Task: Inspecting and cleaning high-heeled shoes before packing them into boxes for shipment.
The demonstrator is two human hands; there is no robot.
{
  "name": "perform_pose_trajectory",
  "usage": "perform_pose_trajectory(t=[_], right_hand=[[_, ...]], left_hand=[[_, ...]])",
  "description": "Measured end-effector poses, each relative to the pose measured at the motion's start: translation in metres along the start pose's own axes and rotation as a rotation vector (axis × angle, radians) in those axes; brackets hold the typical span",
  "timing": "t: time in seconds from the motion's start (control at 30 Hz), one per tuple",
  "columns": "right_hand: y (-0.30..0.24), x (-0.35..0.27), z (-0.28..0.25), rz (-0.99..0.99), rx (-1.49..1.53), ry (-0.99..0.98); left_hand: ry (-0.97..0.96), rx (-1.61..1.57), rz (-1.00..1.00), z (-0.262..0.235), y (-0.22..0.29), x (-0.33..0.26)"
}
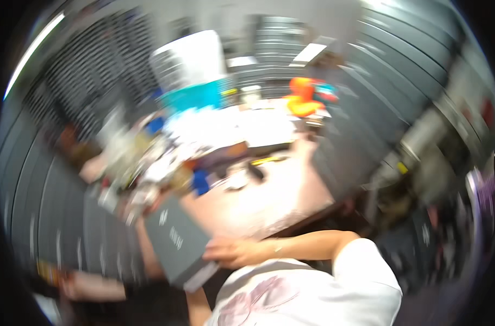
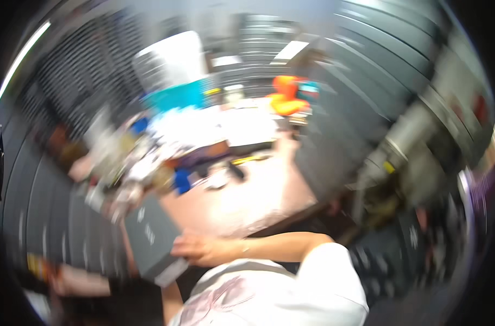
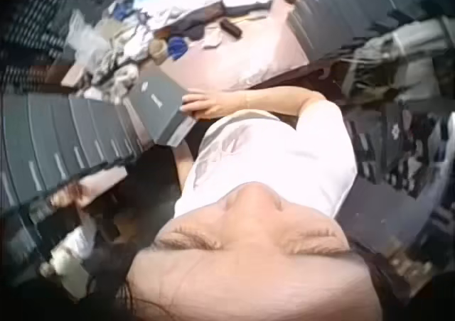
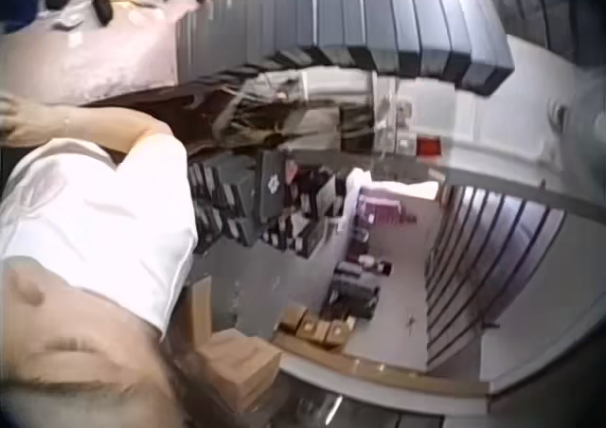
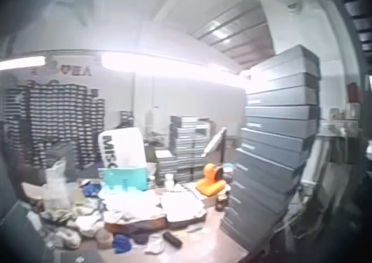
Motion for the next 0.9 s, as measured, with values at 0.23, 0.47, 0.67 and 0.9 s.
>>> perform_pose_trajectory(t=[0.23,0.47,0.67,0.9], right_hand=[[0.058,-0.142,0.1,0.951,0.501,0.154],[0.114,-0.221,0.201,1.705,0.588,-0.023],[0.127,-0.18,0.172,1.78,1.528,0.412],[0.124,-0.189,0.203,1.89,1.087,0.205]], left_hand=[[-0.514,0.999,-0.069,-0.152,-0.093,0.019],[0.274,0.578,-0.6,-0.155,-0.112,0.039],[0.471,0.232,-0.662,-0.168,-0.093,0.069],[0.303,0.334,-0.62,-0.181,-0.095,0.088]])
Point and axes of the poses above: each hand's wrist, its own x-axis towards the middle knuckle, its own z-axis out of the palm, y = z × x, the point moved 9 cm from there along x, towards the middle knuckle, and after that the axes turned 7 degrees about -x, right-handed, at the moved point
